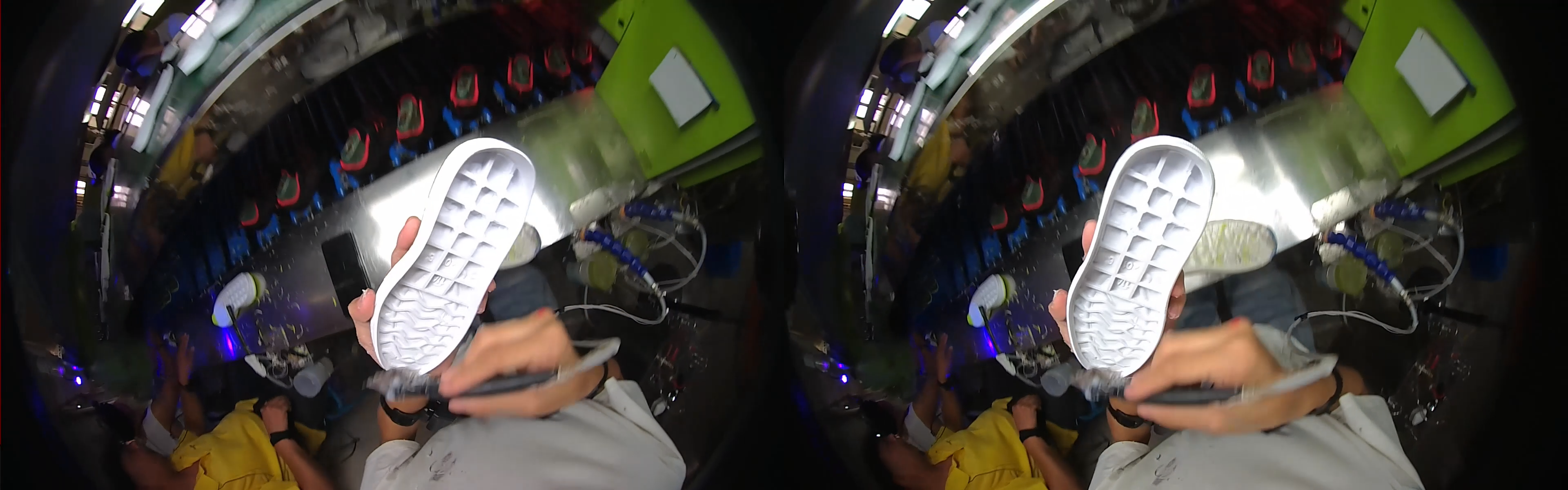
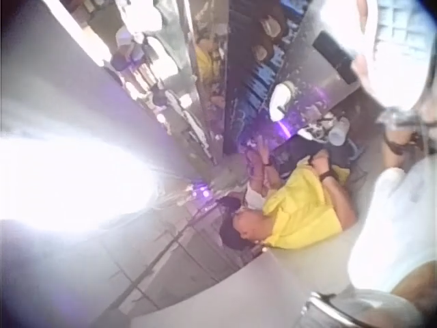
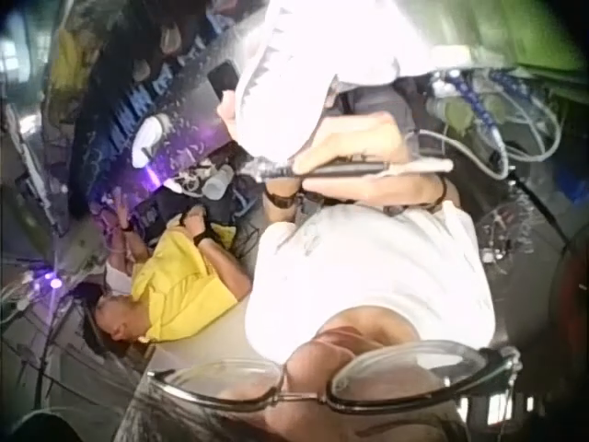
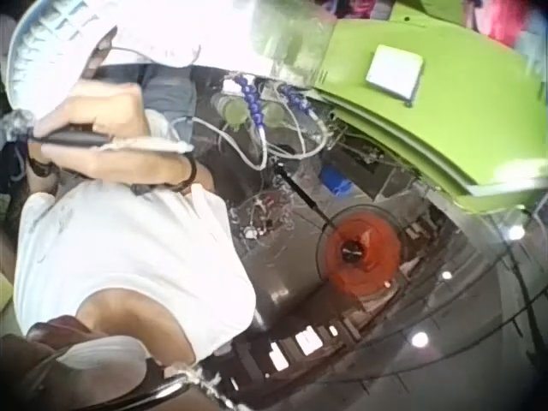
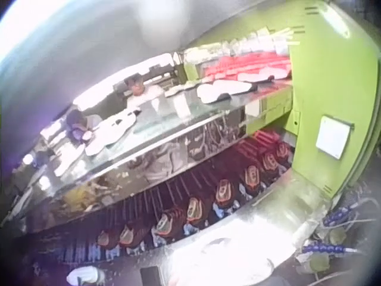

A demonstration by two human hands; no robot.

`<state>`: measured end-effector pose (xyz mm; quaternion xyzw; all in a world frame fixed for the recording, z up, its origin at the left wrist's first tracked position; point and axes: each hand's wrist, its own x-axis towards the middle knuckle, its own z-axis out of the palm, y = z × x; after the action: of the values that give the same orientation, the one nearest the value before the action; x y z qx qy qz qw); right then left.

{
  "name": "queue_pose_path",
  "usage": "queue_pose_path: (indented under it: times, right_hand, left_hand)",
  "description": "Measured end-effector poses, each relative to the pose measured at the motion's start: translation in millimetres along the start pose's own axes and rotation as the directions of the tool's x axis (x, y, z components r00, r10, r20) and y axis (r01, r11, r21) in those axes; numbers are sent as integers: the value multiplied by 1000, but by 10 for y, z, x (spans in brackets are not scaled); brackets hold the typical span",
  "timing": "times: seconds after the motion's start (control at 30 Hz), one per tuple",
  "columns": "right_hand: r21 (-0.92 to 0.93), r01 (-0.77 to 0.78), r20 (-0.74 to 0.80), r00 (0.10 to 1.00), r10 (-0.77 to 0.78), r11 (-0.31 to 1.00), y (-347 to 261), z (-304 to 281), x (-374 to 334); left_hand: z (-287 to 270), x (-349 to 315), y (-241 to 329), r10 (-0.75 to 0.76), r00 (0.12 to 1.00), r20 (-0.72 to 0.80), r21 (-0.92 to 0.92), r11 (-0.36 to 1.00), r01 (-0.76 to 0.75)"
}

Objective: Applying primer or adhesive to the underside of shoe soles using a specialized brush at a manufacturing station.

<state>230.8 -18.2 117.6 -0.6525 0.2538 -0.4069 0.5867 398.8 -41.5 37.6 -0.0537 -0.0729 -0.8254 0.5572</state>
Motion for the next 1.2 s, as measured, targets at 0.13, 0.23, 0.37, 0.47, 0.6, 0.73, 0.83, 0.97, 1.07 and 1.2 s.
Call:
queue_pose_path:
  times: [0.13,0.23,0.37,0.47,0.6,0.73,0.83,0.97,1.07,1.2]
  right_hand:
    - [267,-124,17,992,124,956,-228,-267,-278]
    - [527,-82,-448,819,359,846,105,-230,-467]
    - [647,-67,-520,690,504,760,135,-231,-860]
    - [729,-21,-544,588,598,684,196,-191,-949]
    - [736,-60,-537,556,635,675,297,-153,-940]
    - [673,11,-535,697,477,739,616,-293,-1050]
    - [598,36,-579,710,401,801,562,-300,-858]
    - [333,-159,-590,734,337,929,612,-250,-829]
    - [-150,-168,-483,873,76,974,656,-189,-723]
    - [-399,10,-349,923,-162,917,621,38,-228]
  left_hand:
    - [660,1351,-193,78,996,30,299,951,-84]
    - [747,2549,312,504,849,159,886,307,-348]
    - [618,3102,1422,481,769,421,28,-854,519]
    - [818,2935,1484,622,769,149,345,-761,549]
    - [982,2413,1265,567,743,355,360,-816,451]
    - [687,1224,666,514,592,621,599,-798,64]
    - [47,212,353,341,897,-281,928,-143,345]
    - [-498,-927,-80,-149,641,-753,278,811,515]
    - [-321,-1276,-244,-127,689,-714,400,734,549]
    - [-301,-1723,-365,86,661,-745,475,765,435]
